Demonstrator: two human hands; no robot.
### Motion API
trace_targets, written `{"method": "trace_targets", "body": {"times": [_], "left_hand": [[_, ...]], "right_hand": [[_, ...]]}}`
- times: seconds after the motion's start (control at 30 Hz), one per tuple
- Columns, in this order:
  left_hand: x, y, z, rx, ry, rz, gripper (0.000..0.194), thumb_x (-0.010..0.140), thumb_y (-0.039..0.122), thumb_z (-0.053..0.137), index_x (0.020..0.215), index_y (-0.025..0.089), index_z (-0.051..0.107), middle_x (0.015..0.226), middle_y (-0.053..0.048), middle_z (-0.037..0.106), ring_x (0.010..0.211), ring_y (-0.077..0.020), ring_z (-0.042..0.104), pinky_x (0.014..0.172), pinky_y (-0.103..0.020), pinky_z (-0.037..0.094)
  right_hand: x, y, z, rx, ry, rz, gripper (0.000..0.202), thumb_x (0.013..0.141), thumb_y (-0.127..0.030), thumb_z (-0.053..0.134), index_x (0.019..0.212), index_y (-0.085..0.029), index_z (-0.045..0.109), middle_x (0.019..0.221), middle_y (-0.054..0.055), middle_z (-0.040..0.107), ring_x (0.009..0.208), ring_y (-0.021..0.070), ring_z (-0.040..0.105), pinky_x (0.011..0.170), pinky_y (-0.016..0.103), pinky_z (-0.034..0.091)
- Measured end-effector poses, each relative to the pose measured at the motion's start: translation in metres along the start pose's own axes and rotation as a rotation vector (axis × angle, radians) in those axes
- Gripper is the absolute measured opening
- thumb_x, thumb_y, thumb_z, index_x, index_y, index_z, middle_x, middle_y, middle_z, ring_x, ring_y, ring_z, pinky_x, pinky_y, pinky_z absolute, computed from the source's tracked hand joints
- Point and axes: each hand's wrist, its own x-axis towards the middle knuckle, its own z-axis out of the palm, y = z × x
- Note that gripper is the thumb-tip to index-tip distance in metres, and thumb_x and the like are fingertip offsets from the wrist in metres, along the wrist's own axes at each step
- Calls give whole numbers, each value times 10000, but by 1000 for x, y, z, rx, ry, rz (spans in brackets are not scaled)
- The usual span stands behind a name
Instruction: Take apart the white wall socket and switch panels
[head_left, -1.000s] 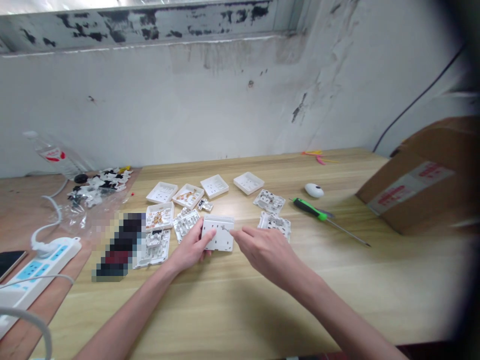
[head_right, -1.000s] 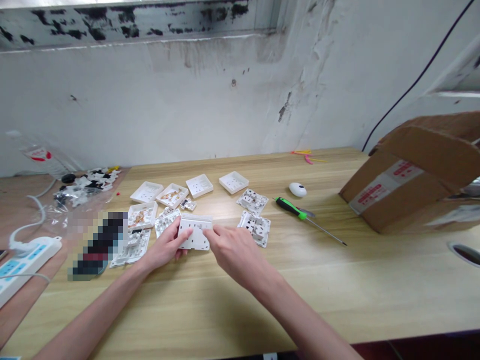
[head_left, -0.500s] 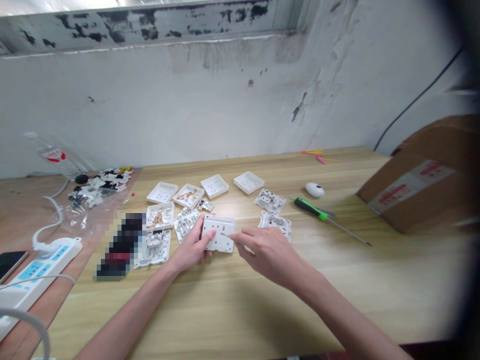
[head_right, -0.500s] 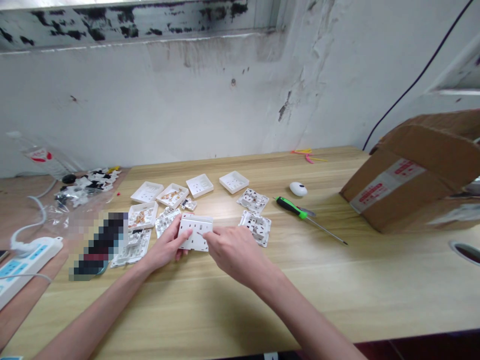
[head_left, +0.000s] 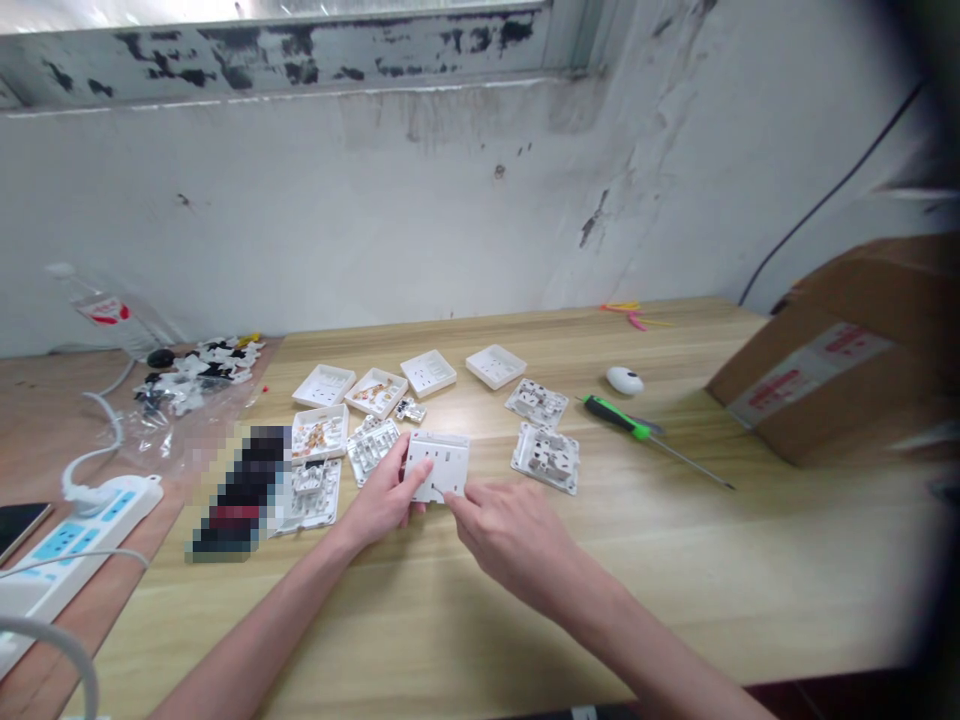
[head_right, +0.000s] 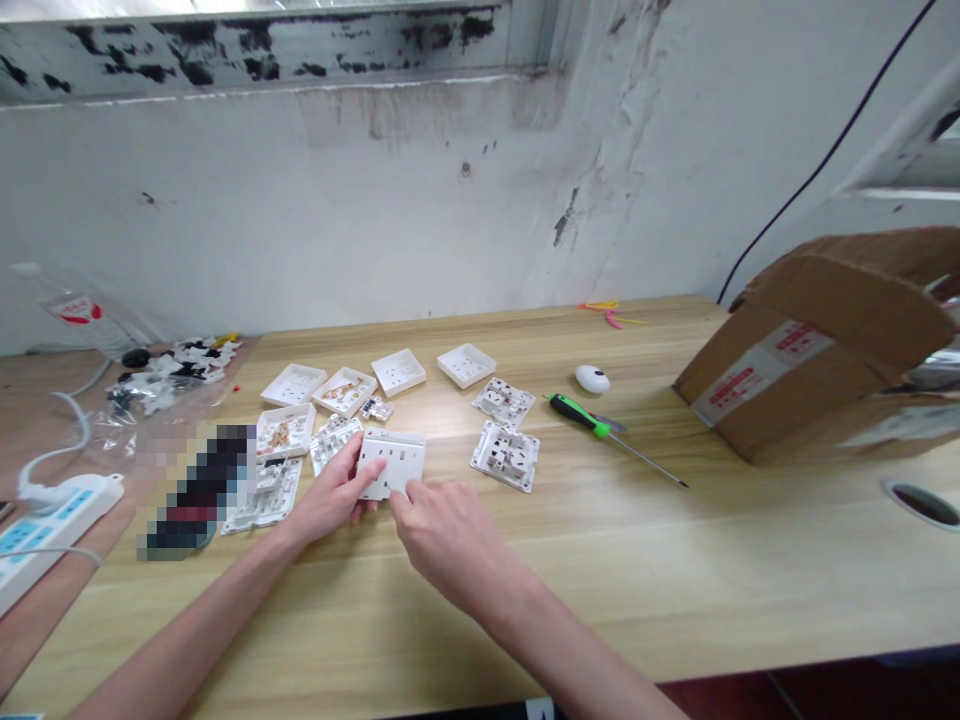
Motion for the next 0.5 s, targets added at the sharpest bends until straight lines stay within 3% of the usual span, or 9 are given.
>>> {"method": "trace_targets", "body": {"times": [0.23,0.4,0.5], "left_hand": [[-6,6,10,85,103,31,260,910,431,489,1008,190,473,828,-14,615,541,-110,582,374,-161,423],[-8,2,16,73,182,64,244,901,426,500,968,192,473,865,-18,628,652,-150,637,520,-230,514],[-7,1,16,77,213,58,237,898,428,500,930,196,469,842,-8,626,651,-152,636,513,-229,507]], "right_hand": [[-1,-29,-8,-190,7,-49,189,784,4,498,861,-136,600,705,43,630,601,191,584,533,307,346],[2,-41,-6,-254,31,-37,188,735,32,501,804,-127,576,668,43,609,586,194,577,505,306,391],[4,-41,-5,-265,65,-65,196,722,42,510,805,-128,563,660,37,597,575,188,565,488,302,388]]}}
